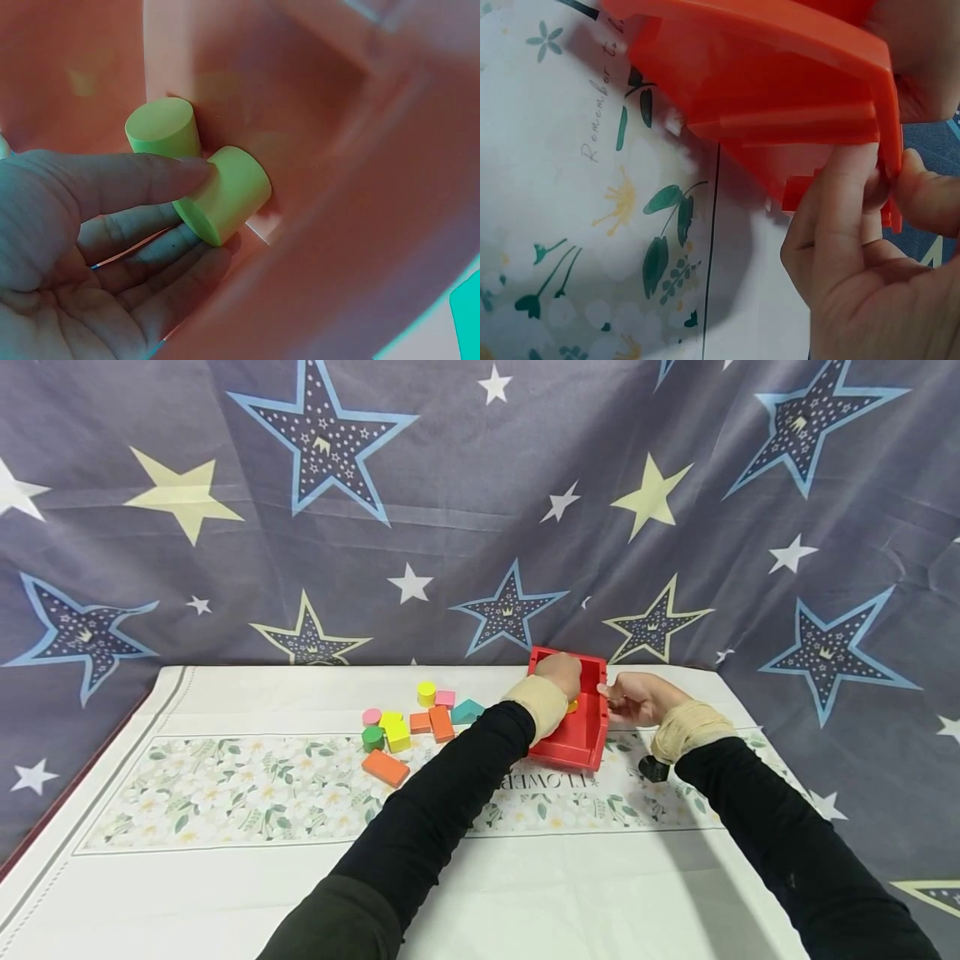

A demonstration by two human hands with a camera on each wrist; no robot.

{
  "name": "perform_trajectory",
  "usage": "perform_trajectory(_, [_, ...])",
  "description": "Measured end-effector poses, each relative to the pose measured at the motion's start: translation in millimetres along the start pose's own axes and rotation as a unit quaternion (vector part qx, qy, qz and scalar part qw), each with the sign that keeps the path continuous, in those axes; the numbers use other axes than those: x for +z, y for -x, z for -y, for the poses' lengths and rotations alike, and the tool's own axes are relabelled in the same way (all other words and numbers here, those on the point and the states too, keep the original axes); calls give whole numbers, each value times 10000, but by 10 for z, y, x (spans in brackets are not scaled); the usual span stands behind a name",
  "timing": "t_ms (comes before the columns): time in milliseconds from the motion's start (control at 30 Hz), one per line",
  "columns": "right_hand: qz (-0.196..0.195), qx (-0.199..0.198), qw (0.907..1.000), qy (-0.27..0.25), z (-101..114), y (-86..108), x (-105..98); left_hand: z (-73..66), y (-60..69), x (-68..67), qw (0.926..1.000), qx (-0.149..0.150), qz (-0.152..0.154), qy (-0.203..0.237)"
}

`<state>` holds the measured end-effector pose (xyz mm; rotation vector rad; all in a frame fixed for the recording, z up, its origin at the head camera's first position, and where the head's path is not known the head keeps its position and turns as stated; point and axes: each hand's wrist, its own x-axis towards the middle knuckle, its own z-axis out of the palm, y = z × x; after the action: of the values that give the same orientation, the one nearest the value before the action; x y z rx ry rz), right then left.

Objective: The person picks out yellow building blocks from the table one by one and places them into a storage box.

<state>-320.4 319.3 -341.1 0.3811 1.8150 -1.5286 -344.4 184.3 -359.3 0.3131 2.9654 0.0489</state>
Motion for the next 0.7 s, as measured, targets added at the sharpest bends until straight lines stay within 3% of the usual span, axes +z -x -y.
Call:
perform_trajectory(433, [56, 28, 9999, 81, 1, -14, -9, 21, 31, -19, 9999, 111, 3, -132])
perform_trajectory(700, [104, 9, 9999, -63, 5, -9, -15, 106, 72, -181, 9974, 691, -183, 3])
